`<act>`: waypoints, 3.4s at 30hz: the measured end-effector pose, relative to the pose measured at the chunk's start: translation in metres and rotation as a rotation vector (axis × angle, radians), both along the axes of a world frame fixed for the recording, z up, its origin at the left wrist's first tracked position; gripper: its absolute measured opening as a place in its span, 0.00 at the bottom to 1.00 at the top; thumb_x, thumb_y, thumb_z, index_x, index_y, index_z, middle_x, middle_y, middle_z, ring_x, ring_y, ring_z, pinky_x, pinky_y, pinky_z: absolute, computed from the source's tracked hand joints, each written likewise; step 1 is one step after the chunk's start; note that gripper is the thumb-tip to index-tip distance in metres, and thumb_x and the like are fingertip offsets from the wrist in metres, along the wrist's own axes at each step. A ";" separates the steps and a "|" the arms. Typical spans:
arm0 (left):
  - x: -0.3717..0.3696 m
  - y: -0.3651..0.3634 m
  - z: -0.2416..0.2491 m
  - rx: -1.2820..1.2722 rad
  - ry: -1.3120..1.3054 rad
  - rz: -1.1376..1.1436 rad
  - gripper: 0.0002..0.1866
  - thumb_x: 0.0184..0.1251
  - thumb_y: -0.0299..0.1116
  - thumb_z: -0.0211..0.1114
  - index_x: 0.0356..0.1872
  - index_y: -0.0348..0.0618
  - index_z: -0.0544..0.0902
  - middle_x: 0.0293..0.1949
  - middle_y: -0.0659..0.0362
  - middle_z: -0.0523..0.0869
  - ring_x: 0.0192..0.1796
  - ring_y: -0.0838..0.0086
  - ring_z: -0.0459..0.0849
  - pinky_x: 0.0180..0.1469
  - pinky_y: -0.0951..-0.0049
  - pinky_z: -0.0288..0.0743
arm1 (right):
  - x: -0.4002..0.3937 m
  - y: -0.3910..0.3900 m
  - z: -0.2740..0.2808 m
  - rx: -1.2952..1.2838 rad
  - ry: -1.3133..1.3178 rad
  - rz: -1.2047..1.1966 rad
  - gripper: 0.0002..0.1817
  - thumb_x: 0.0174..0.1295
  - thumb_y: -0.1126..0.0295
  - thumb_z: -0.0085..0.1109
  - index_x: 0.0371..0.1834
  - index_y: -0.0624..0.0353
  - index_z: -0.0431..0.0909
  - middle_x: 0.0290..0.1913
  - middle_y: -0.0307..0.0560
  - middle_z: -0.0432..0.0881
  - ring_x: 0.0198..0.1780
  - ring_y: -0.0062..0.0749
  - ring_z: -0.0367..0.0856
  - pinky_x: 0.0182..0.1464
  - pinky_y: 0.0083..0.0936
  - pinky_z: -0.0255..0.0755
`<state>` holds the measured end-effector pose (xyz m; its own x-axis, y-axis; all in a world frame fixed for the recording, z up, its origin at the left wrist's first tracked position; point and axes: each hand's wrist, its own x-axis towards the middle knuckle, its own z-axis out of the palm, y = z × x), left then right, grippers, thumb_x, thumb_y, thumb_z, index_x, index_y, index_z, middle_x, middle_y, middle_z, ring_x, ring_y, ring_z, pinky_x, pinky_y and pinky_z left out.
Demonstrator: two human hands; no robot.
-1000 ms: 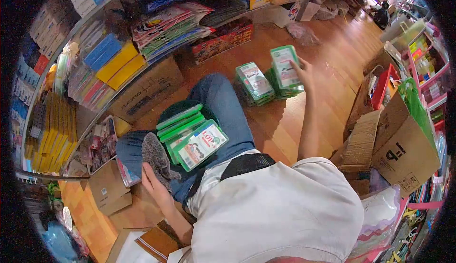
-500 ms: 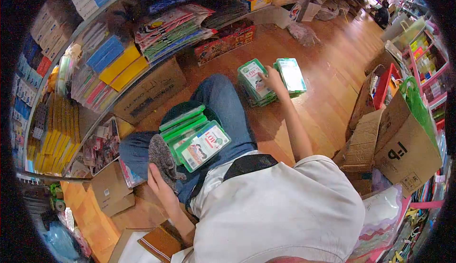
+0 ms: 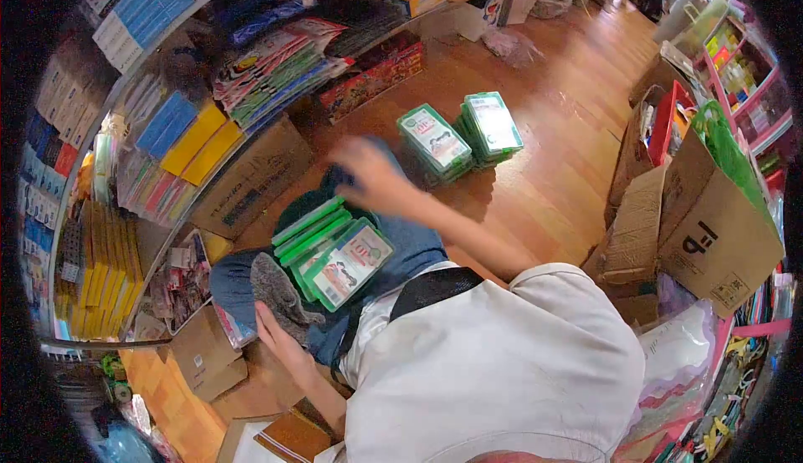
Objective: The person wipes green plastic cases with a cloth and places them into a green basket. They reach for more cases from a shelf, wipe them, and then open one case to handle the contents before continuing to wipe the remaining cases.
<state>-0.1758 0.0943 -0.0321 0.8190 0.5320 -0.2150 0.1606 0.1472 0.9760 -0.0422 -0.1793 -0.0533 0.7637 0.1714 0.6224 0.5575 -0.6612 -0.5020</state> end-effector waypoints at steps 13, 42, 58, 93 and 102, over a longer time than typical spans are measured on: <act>-0.003 0.011 0.010 0.112 0.089 0.019 0.34 0.72 0.53 0.53 0.63 0.29 0.69 0.64 0.48 0.71 0.67 0.65 0.67 0.70 0.68 0.55 | -0.055 0.055 -0.024 -0.473 0.257 0.356 0.30 0.46 0.46 0.68 0.45 0.59 0.82 0.67 0.56 0.63 0.71 0.57 0.54 0.66 0.69 0.47; 0.003 -0.052 0.044 1.235 -0.578 -0.949 0.26 0.68 0.38 0.53 0.68 0.55 0.68 0.72 0.59 0.62 0.74 0.56 0.56 0.72 0.48 0.47 | -0.067 0.061 0.025 1.496 1.378 0.864 0.35 0.70 0.40 0.35 0.72 0.51 0.58 0.67 0.49 0.67 0.68 0.39 0.66 0.67 0.42 0.63; 0.038 -0.083 0.015 1.230 -0.748 -0.859 0.28 0.66 0.40 0.56 0.68 0.60 0.67 0.71 0.61 0.63 0.72 0.58 0.60 0.71 0.48 0.50 | -0.054 0.053 0.018 1.541 1.065 0.792 0.31 0.71 0.43 0.36 0.74 0.42 0.53 0.68 0.52 0.65 0.66 0.48 0.68 0.66 0.46 0.64; 0.009 -0.053 0.018 0.307 -0.681 -0.643 0.36 0.58 0.28 0.67 0.69 0.41 0.62 0.70 0.49 0.63 0.69 0.57 0.65 0.69 0.59 0.57 | -0.060 0.067 0.022 1.529 0.955 0.670 0.28 0.71 0.46 0.42 0.66 0.53 0.61 0.65 0.45 0.69 0.63 0.33 0.69 0.65 0.34 0.60; 0.019 -0.043 0.014 0.390 -0.683 -0.128 0.19 0.58 0.23 0.66 0.53 0.37 0.80 0.65 0.49 0.71 0.66 0.59 0.71 0.68 0.63 0.61 | -0.071 0.069 0.021 1.506 0.909 0.617 0.30 0.68 0.44 0.46 0.64 0.53 0.67 0.60 0.39 0.74 0.61 0.30 0.70 0.65 0.33 0.60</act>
